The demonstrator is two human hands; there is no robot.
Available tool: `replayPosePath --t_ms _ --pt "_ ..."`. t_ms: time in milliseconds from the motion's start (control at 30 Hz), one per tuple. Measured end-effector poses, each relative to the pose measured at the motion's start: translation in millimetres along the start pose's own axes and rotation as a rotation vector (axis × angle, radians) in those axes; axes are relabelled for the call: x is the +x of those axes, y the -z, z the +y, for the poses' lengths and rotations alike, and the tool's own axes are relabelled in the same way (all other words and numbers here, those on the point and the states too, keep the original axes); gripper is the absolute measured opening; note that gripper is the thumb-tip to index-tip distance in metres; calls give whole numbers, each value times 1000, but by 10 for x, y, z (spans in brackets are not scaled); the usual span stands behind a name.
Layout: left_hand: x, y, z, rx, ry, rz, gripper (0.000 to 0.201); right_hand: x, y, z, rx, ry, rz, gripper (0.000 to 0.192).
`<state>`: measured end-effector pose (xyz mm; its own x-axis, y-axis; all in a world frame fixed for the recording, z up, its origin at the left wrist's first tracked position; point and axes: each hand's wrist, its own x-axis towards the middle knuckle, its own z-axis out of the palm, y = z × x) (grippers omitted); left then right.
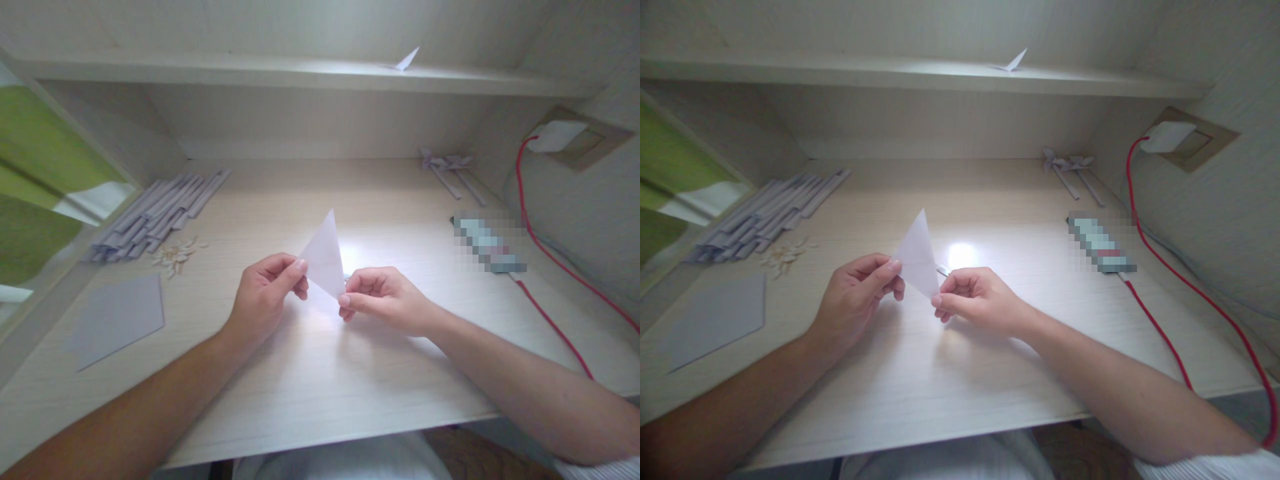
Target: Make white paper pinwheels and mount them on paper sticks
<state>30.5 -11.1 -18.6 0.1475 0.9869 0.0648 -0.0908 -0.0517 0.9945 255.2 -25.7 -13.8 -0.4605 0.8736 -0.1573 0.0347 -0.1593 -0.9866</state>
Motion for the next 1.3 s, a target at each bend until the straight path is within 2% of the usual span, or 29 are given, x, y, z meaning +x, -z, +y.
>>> replayPosePath --t_ms 267,500,600,900,1033,1300 --pt "-61 -20 61 163 -42 -104 27 -23 5 -29 -125 160 69 24" --pt "-63 -24 41 157 -33 -163 27 -17 10 -71 -138 242 85 29" --pt "-65 -30 34 151 -28 -164 27 -11 7 -79 -150 238 107 34" --pt "-59 -30 21 176 -16 -174 26 7 27 -53 -97 237 183 29" --pt "-64 -28 11 187 -11 -210 28 13 33 -33 -39 225 213 24" --pt "-73 -5 22 238 -3 -261 34 12 47 -62 -51 219 280 30"
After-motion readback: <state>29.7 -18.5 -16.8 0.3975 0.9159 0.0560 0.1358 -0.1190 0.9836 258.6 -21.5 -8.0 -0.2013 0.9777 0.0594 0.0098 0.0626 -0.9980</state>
